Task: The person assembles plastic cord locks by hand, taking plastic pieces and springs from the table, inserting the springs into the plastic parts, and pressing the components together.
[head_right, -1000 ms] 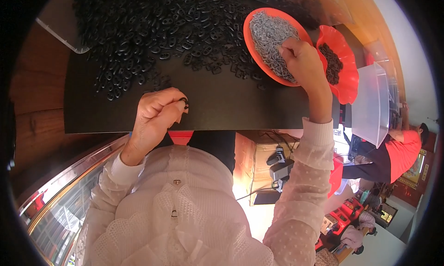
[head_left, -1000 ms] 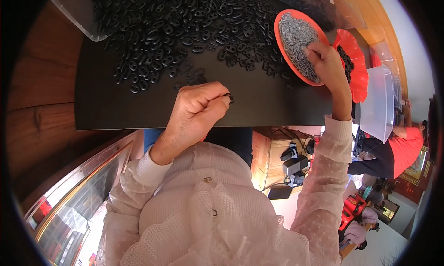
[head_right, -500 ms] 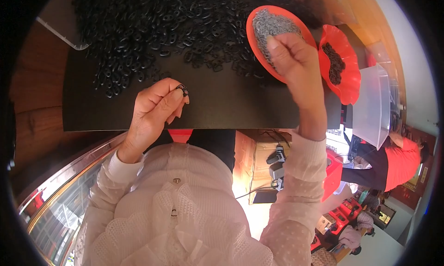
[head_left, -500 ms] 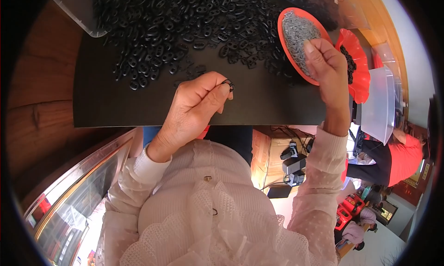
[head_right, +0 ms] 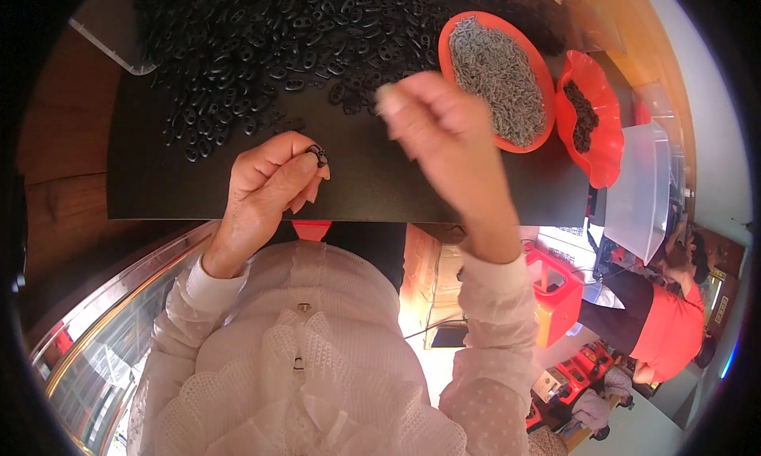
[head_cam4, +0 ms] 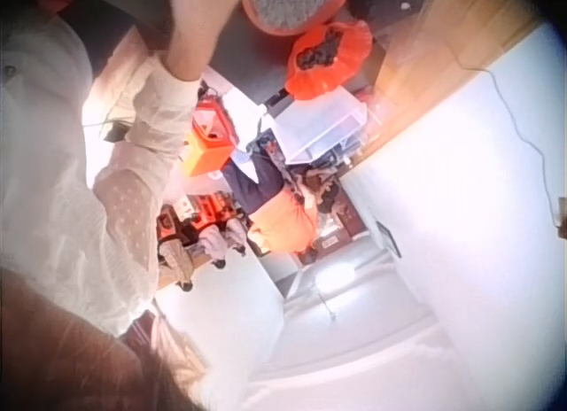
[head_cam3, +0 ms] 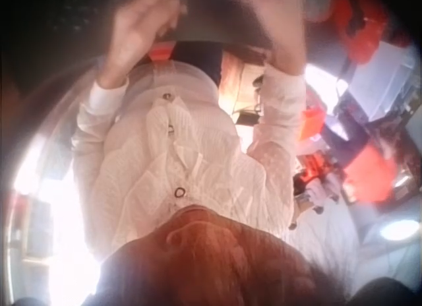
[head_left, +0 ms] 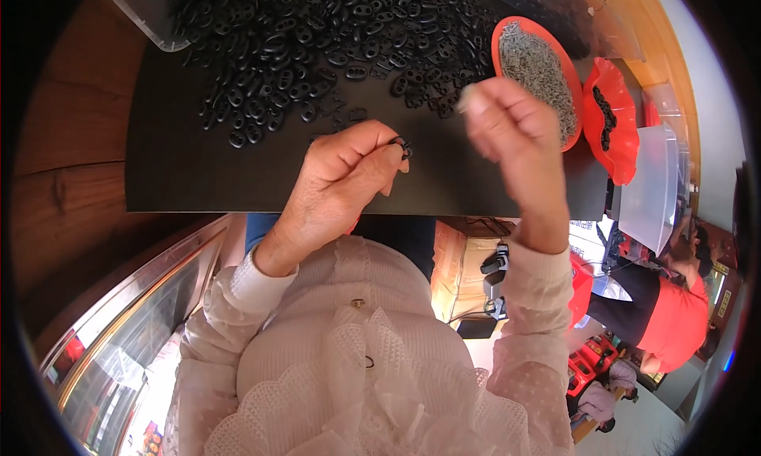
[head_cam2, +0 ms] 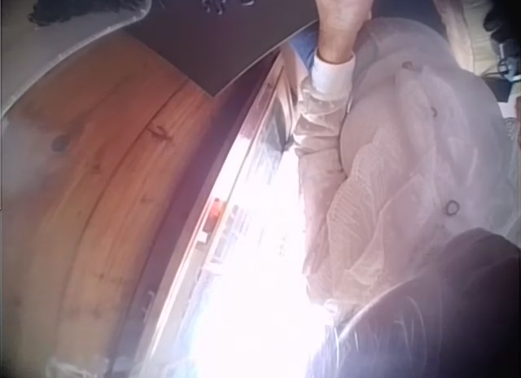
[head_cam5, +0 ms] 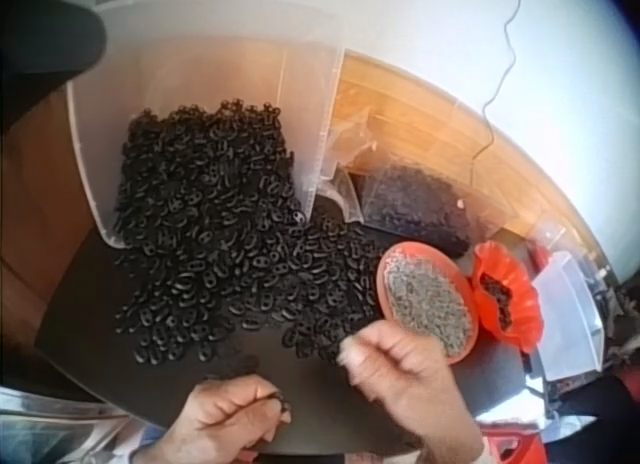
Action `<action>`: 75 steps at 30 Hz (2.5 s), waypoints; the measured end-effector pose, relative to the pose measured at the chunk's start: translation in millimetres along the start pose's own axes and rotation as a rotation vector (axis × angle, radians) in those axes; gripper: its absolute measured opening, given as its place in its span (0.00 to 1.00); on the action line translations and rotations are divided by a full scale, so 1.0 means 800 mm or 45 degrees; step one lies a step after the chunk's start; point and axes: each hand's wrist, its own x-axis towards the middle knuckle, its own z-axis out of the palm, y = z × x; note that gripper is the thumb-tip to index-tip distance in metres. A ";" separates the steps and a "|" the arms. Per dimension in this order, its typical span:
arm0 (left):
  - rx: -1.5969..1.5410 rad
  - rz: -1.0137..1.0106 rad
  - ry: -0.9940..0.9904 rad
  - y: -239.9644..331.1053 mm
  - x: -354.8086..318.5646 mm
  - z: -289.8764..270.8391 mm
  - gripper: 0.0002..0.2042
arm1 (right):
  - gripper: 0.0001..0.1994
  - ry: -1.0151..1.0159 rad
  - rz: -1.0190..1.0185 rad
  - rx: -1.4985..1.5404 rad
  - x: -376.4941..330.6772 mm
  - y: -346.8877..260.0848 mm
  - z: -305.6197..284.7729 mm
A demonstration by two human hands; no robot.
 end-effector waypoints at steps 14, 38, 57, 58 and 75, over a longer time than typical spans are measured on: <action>0.066 0.056 0.027 -0.003 -0.001 0.001 0.07 | 0.11 0.168 0.058 -0.007 0.013 0.008 -0.055; 0.156 0.057 0.004 -0.001 -0.001 0.003 0.05 | 0.07 0.104 -0.287 -1.047 0.049 0.059 -0.145; 0.149 0.046 0.005 -0.001 -0.001 0.002 0.05 | 0.13 0.259 -0.170 -0.774 0.051 0.049 -0.129; 0.149 0.046 0.006 -0.001 -0.001 0.002 0.05 | 0.14 0.262 -0.127 -0.829 0.049 0.044 -0.128; 0.003 -0.014 0.031 0.002 -0.002 0.003 0.05 | 0.11 -0.211 -0.101 -0.044 -0.010 -0.007 0.036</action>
